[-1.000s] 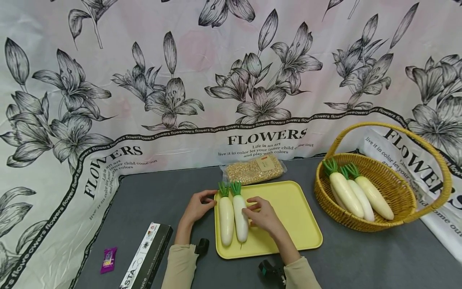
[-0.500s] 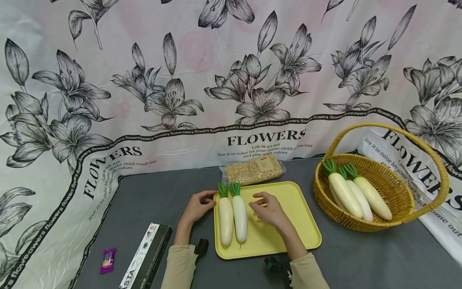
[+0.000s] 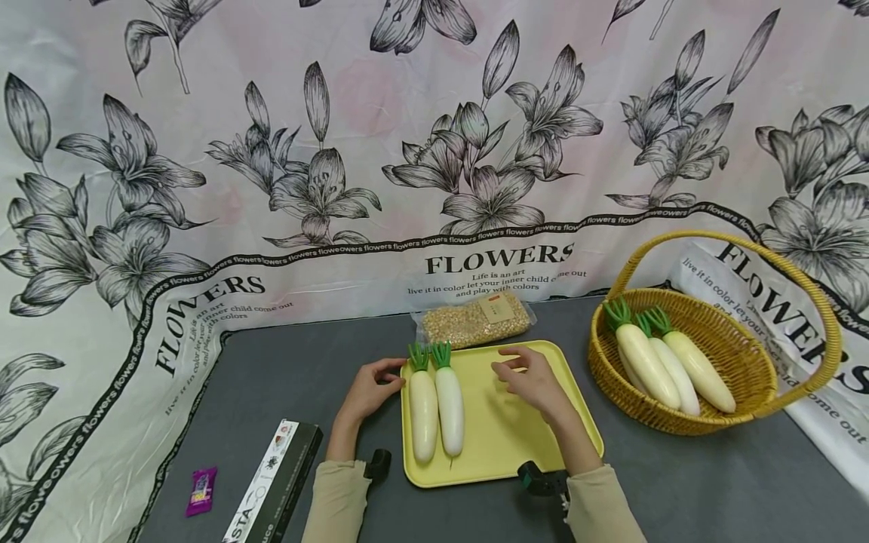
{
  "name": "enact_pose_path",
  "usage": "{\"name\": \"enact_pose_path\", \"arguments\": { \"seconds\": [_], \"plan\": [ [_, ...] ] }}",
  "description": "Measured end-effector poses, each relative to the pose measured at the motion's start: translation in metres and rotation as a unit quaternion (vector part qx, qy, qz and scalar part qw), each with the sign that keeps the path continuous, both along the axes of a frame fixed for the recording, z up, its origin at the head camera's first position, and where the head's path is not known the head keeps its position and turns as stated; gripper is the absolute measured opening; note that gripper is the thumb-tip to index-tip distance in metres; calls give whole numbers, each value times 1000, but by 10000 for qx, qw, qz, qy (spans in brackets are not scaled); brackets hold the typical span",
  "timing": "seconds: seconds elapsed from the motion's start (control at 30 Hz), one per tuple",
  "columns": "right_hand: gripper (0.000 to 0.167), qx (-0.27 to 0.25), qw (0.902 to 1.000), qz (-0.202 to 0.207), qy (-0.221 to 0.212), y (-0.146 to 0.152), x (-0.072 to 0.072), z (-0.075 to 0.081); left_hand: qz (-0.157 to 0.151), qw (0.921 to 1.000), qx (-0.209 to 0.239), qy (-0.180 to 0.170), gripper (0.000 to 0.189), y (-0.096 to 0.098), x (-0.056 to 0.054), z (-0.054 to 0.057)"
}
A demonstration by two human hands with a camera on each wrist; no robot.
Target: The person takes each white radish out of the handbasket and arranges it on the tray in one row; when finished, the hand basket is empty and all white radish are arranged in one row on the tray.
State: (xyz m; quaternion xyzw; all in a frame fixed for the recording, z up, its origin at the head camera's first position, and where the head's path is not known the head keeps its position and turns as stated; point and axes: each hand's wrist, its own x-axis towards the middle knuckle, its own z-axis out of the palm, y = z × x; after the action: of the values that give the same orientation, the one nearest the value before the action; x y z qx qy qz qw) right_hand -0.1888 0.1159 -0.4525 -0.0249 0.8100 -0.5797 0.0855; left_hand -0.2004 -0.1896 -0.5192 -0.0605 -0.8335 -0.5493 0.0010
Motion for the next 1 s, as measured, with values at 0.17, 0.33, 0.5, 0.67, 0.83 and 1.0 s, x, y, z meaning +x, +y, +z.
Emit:
{"name": "enact_pose_path", "arguments": {
  "seconds": [0.17, 0.33, 0.5, 0.67, 0.83, 1.0],
  "plan": [
    [48, 45, 10000, -27, 65, 16, -4, 9, -13, 10000, 5, -20, 35, -2, -5, -5],
    [49, 59, 9999, -98, 126, 33, -7, 19, -85, 9999, 21, 64, 34, -2, -6, -5],
    [51, 295, 9990, -183, 296, 51, -9, 29, -50, 10000, -3, 39, 34, -1, -5, -6],
    [56, 720, 9958, -355, 432, 69, -11, 38, -50, 9999, -48, -80, 35, -1, -4, -6],
    [61, 953, 9930, -457, 534, 87, -14, 50, -35, 9999, -68, -79, 35, -2, -4, -6],
    [58, 1434, 9808, -938, 932, 101, -13, 59, -85, 9999, -53, -31, 35, -4, -4, -5]
  ]
}}
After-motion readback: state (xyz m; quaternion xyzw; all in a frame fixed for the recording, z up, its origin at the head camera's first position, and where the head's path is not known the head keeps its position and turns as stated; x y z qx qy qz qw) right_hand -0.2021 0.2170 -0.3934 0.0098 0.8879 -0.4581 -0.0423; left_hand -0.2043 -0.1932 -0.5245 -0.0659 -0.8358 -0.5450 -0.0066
